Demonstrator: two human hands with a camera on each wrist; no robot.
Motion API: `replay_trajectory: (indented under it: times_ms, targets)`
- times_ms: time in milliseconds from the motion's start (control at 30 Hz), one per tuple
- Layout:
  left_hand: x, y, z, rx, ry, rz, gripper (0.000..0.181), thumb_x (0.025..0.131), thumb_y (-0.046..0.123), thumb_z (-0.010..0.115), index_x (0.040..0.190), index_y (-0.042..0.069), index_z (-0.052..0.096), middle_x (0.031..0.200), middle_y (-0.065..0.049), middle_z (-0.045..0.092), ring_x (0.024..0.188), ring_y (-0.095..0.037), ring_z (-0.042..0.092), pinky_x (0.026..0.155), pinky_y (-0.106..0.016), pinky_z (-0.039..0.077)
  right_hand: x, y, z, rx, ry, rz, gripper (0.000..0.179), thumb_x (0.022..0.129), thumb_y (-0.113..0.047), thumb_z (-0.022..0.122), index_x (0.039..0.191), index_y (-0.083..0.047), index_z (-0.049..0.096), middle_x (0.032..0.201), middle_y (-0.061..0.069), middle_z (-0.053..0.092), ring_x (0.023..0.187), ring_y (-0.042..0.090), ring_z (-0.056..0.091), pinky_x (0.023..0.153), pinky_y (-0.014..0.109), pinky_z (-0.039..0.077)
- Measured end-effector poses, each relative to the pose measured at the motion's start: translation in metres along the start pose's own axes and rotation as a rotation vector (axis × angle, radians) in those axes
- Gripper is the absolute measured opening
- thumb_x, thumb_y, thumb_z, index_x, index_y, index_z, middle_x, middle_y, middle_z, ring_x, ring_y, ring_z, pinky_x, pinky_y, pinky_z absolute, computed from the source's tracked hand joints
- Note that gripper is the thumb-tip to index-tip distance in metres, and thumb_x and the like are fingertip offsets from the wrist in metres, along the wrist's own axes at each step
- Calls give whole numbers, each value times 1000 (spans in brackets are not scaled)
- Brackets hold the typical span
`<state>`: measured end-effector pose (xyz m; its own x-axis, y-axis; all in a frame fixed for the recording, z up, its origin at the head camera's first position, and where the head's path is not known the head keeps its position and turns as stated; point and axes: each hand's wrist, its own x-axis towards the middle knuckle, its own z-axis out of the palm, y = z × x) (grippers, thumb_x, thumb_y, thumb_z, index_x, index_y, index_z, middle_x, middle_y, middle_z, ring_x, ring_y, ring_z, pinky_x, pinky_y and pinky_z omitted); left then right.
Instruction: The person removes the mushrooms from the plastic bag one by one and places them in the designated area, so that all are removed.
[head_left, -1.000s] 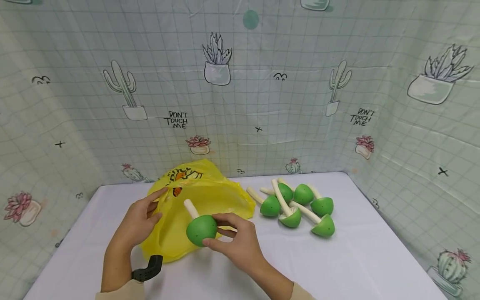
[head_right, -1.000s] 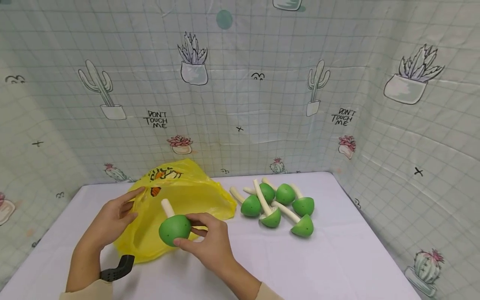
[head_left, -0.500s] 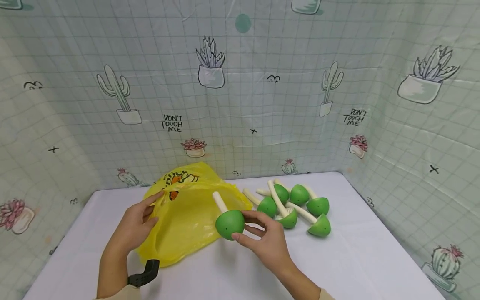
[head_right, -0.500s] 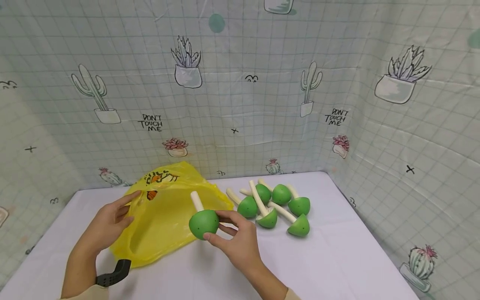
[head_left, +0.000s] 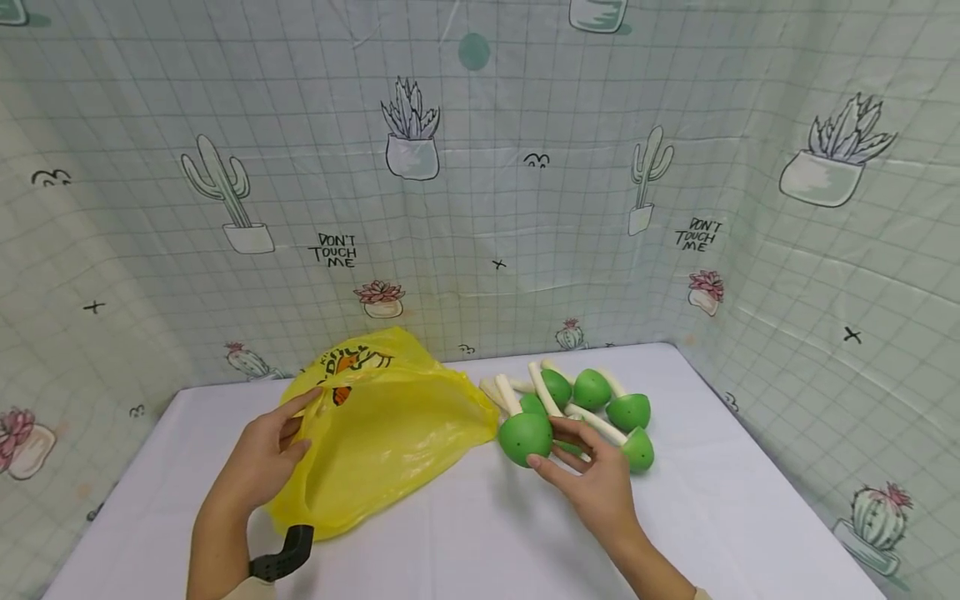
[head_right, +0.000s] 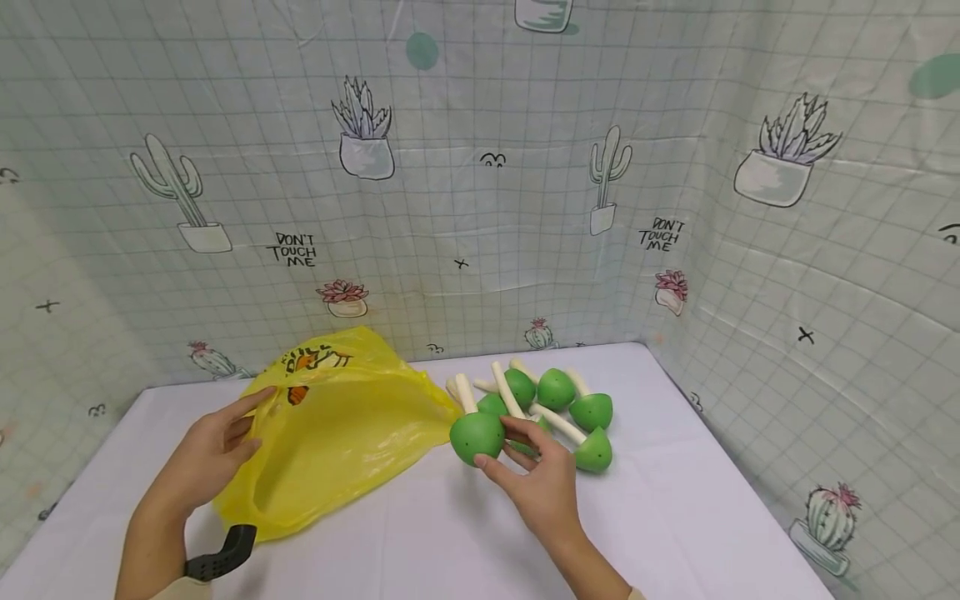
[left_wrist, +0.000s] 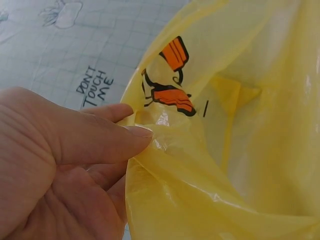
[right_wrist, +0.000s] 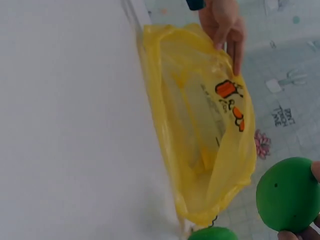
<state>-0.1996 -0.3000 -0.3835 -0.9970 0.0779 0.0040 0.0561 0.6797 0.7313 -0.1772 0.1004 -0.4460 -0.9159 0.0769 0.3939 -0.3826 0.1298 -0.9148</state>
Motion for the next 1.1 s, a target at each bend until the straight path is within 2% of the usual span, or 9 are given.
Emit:
replay_trajectory:
  times_ms: [167,433,700,833,967,1100]
  targets:
    - [-1,1,-1,2,-2,1,71,102,-9,57,166,5,29,163,-33,32,142,-52,45,111,-60,46,-3,7,-25,-60,88,12,53,77,6,90,125,6,69,129,18,67,112,8,68,93,28,60]
    - [1,1,2,3,-7,-19,72,102,-9,57,166,6,28,163,-33,32,142,-51,45,112,-60,45,-8,14,-54,-129,213,25,52,78,5,90,125,6,70,126,21,70,107,2,69,90,25,60]
    - [2,1,4,11,-3,7,72,102,-9,57,166,5,29,163,-33,33,142,-52,45,111,-60,45,-16,20,-68,-225,278,58,54,78,-2,93,127,3,71,128,18,70,104,-4,67,86,19,59]
    - [2,2,4,9,-9,-9,72,102,-8,57,167,6,28,162,-33,34,142,-52,45,112,-60,45,-18,21,-69,-282,297,57,54,77,-3,94,126,2,71,127,18,71,103,-6,66,86,18,59]
    - [3,2,5,3,-14,-20,72,103,-8,57,167,7,27,162,-33,35,143,-51,45,112,-59,45,-22,23,-67,-325,308,57,52,75,-3,95,122,2,72,125,17,72,102,-3,66,86,17,59]
    - [3,1,6,0,-13,1,72,102,-9,57,166,6,28,161,-33,36,142,-51,46,111,-58,47,-25,25,-64,-374,289,35,52,74,-1,95,120,4,72,122,18,72,105,14,70,86,18,59]
